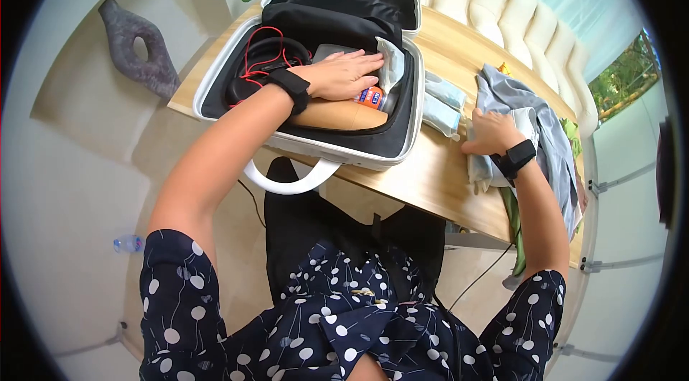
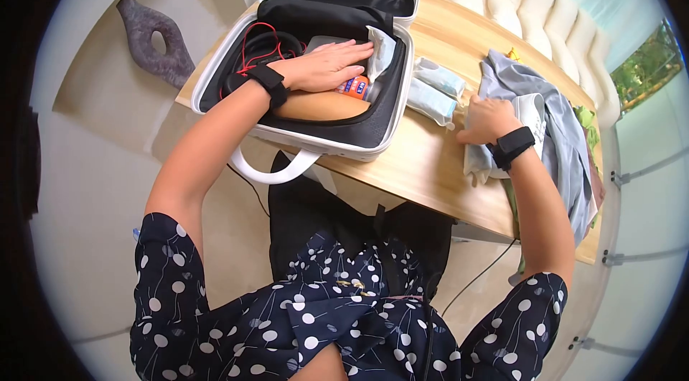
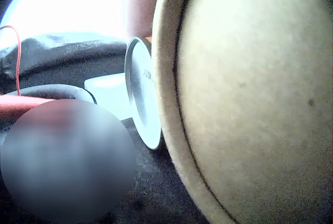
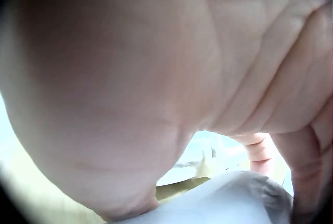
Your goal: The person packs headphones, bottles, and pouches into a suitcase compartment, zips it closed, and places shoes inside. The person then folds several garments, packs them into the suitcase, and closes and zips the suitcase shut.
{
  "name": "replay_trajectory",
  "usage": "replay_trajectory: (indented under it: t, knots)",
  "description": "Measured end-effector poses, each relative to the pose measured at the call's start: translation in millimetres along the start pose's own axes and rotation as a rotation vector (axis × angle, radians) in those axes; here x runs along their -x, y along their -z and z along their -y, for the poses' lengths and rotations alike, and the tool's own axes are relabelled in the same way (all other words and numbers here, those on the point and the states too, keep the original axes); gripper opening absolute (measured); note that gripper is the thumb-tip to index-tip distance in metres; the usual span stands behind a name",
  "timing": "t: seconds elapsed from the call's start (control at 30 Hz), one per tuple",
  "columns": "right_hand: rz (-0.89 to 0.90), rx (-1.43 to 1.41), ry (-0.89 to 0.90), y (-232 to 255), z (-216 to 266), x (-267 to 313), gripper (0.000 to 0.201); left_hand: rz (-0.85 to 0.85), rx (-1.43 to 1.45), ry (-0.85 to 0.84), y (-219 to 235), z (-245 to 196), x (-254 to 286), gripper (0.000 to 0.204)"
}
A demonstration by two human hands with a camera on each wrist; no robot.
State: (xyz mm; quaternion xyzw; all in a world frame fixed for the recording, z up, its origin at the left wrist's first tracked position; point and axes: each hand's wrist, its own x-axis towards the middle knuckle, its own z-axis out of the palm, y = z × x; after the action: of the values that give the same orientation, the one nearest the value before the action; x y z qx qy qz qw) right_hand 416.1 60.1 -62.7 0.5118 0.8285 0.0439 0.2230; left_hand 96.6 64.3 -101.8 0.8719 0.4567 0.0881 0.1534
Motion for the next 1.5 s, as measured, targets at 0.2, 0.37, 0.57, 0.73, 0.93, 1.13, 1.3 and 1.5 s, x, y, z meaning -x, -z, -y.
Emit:
replay_trajectory:
  t: [0.2, 0.37, 0.57, 0.73, 0.93, 1.13, 1.3, 1.5]
  knots:
    - [-0.108, -0.066, 0.010, 8.3, -12.2, 11.5, 0.052, -0.065, 0.023, 0.037, 4.8, -3.0, 4.1, 0.051]
    - [-0.337, -0.262, -0.032, 84.8, 2.8, 26.9, 0.046, -0.528, 0.094, 0.085, 5.0, 18.9, 1.1, 0.031]
    - [-0.367, -0.776, 0.223, 132.6, 72.8, -40.8, 0.049, -0.676, 0.205, 0.265, 18.3, 19.0, 6.9, 0.026]
    - [-0.296, -0.677, 0.194, 120.6, 116.1, -100.7, 0.062, -0.732, 0.201, 0.327, 17.7, 18.9, 9.0, 0.024]
    - [-0.277, -0.724, 0.209, 105.5, 97.3, -104.9, 0.053, -0.794, 0.199, 0.224, 12.8, 15.7, 6.6, 0.036]
    - [-0.551, -0.460, 0.515, 75.2, 68.6, -108.2, 0.040, -0.590, 0.196, 0.082, 6.2, 13.9, 6.1, 0.037]
    - [-0.542, -0.401, 0.466, 63.3, 72.1, -101.0, 0.044, -0.401, 0.288, 0.059, 12.1, 3.1, 12.4, 0.055]
    - [-0.531, -0.311, 0.350, 62.2, 84.8, -105.4, 0.033, -0.314, 0.255, 0.040, 13.8, -1.5, 14.2, 0.065]
